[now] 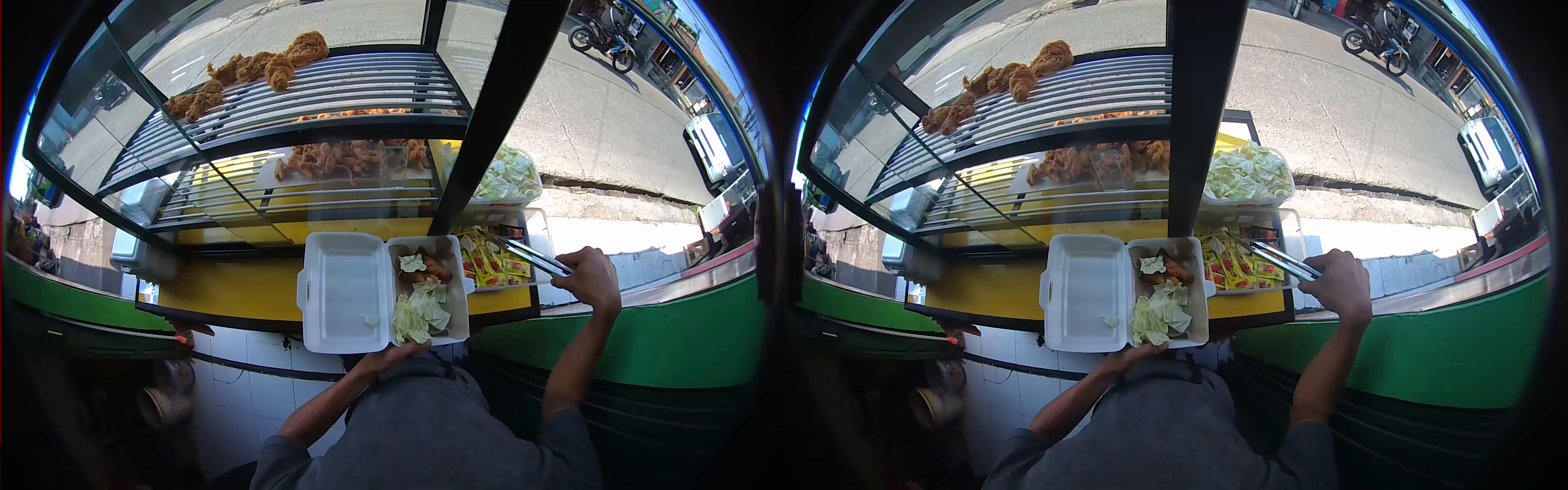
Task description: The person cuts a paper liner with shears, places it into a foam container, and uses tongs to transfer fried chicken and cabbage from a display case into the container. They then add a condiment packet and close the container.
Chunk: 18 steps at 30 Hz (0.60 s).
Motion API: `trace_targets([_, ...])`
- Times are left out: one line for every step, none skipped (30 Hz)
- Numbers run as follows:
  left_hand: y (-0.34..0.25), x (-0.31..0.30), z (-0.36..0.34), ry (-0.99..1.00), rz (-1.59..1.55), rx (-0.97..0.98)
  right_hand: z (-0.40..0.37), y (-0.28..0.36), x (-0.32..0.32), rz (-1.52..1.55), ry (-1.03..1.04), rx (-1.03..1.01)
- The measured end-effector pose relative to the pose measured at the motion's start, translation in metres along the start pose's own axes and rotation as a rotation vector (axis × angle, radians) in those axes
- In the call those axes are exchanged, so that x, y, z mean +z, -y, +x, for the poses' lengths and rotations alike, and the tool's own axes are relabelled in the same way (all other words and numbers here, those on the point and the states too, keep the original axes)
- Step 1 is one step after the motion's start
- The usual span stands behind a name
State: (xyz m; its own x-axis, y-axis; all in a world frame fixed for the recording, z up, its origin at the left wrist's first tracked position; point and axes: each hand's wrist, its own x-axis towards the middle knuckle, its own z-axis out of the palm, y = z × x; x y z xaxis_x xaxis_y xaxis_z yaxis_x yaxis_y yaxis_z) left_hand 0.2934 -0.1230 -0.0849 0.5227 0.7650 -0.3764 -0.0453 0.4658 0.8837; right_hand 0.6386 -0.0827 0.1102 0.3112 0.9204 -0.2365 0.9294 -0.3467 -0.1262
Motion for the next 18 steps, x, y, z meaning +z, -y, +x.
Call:
trace_targets([0.0,0.001,-0.002,0.001,-0.038,-0.018,-0.008,-0.001,-0.006,0.022,-0.013,-0.02])
trace_targets([-0.002,0.002,-0.002,-0.018,-0.007,-0.041,-0.02,0.002,-0.015,0.055,-0.043,-0.038])
trace_targets([-0.006,0.003,0.0,-0.038,0.023,-0.065,-0.029,0.0,-0.021,0.109,-0.006,-0.076])
trace_targets([-0.007,0.003,0.0,-0.058,0.054,-0.089,-0.037,-0.005,-0.027,0.163,0.032,-0.113])
trace_targets([-0.006,0.003,0.0,-0.045,0.054,-0.077,-0.045,-0.008,-0.032,0.218,0.069,-0.148])
trace_targets([-0.004,0.002,0.0,-0.03,0.056,-0.064,-0.053,-0.003,-0.039,0.223,0.098,-0.196])
trace_targets([-0.002,0.001,0.0,-0.015,0.059,-0.051,-0.062,0.006,-0.045,0.229,0.126,-0.243])
trace_targets([0.0,0.001,0.001,-0.004,0.036,-0.04,-0.067,0.01,-0.047,0.235,0.155,-0.29])
trace_targets([0.001,0.0,0.001,0.007,0.013,-0.03,-0.069,0.009,-0.045,0.232,0.118,-0.283])
trace_targets([0.002,0.0,0.001,0.017,-0.011,-0.021,-0.07,0.006,-0.042,0.228,0.082,-0.274])
trace_targets([0.002,0.0,0.0,0.012,-0.006,-0.022,-0.07,0.003,-0.039,0.224,0.047,-0.266])
trace_targets([-0.002,0.001,-0.001,0.006,-0.002,-0.023,-0.067,0.002,-0.038,0.227,0.034,-0.195])
trace_targets([-0.004,0.001,-0.001,0.001,0.003,-0.022,-0.063,0.001,-0.037,0.229,0.019,-0.124])
trace_targets([0.0,0.0,0.0,-0.001,-0.004,-0.015,-0.057,0.001,-0.036,0.231,0.004,-0.053])
trace_targets([0.008,-0.001,0.002,-0.002,-0.01,-0.006,-0.048,0.002,-0.032,0.149,0.001,-0.066])
trace_targets([0.008,-0.001,0.003,-0.001,-0.015,0.001,-0.038,0.004,-0.024,0.069,-0.002,-0.075])
trace_targets([0.007,-0.001,0.002,-0.006,-0.011,0.002,-0.028,0.006,-0.017,-0.011,-0.004,-0.083])
trace_targets([-0.001,0.002,0.0,-0.011,-0.007,0.003,-0.02,0.011,-0.011,-0.034,0.025,-0.054])
